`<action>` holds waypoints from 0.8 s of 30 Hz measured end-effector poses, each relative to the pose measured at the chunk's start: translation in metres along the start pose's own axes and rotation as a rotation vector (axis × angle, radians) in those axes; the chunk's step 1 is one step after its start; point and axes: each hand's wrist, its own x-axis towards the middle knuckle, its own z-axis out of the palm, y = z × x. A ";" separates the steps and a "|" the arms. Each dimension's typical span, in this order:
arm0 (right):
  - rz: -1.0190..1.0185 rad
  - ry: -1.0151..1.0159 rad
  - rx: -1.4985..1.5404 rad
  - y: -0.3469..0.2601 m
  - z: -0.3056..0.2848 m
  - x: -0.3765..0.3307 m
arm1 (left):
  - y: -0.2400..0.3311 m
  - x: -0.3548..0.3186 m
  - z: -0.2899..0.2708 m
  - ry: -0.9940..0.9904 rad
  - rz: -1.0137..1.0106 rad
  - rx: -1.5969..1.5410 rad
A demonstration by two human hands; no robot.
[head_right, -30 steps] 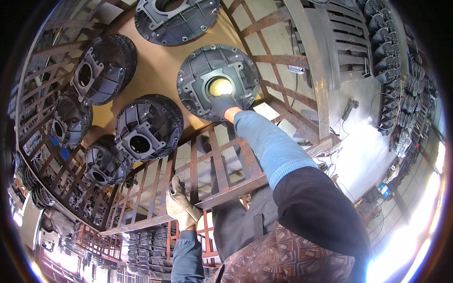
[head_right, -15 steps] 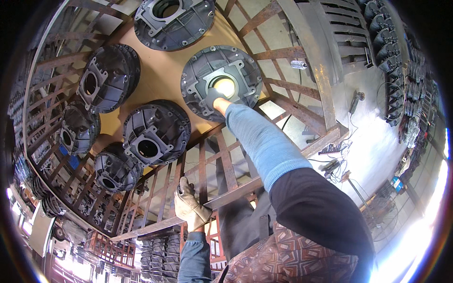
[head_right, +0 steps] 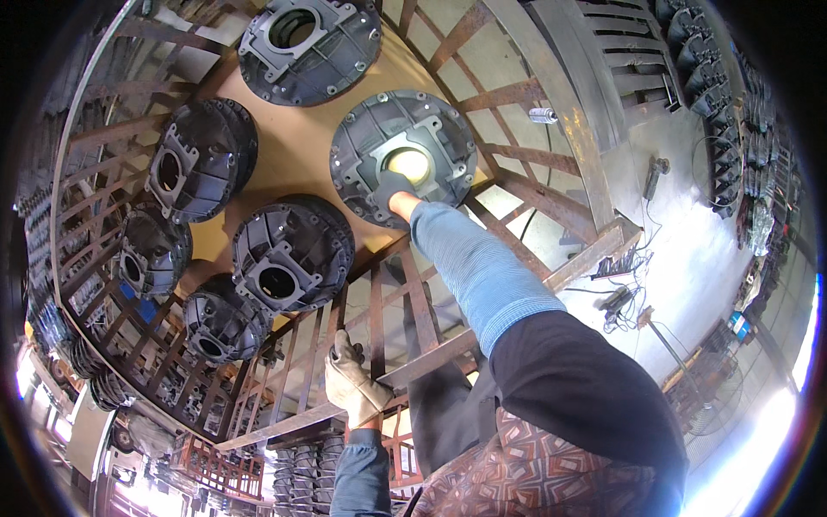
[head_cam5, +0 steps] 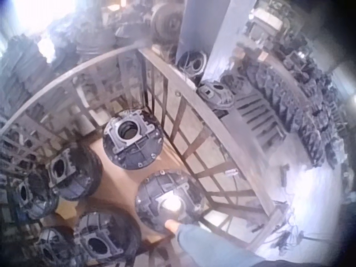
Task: The person repeatedly picks up metal housings from a floor stack, wipes each with a cloth, and places them onto a wooden pallet. The person handles the parts one at a time, moving between the stack and the pallet throughout the clip.
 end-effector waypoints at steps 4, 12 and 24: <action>-0.030 -0.111 -0.059 -0.004 -0.007 -0.002 | -0.022 0.001 0.007 0.123 0.203 0.110; -0.025 -0.083 -0.022 0.006 -0.003 -0.002 | -0.014 0.001 0.004 0.093 0.159 0.050; -0.069 -0.122 -0.065 0.007 -0.024 -0.021 | -0.022 0.001 0.008 -0.043 0.078 0.122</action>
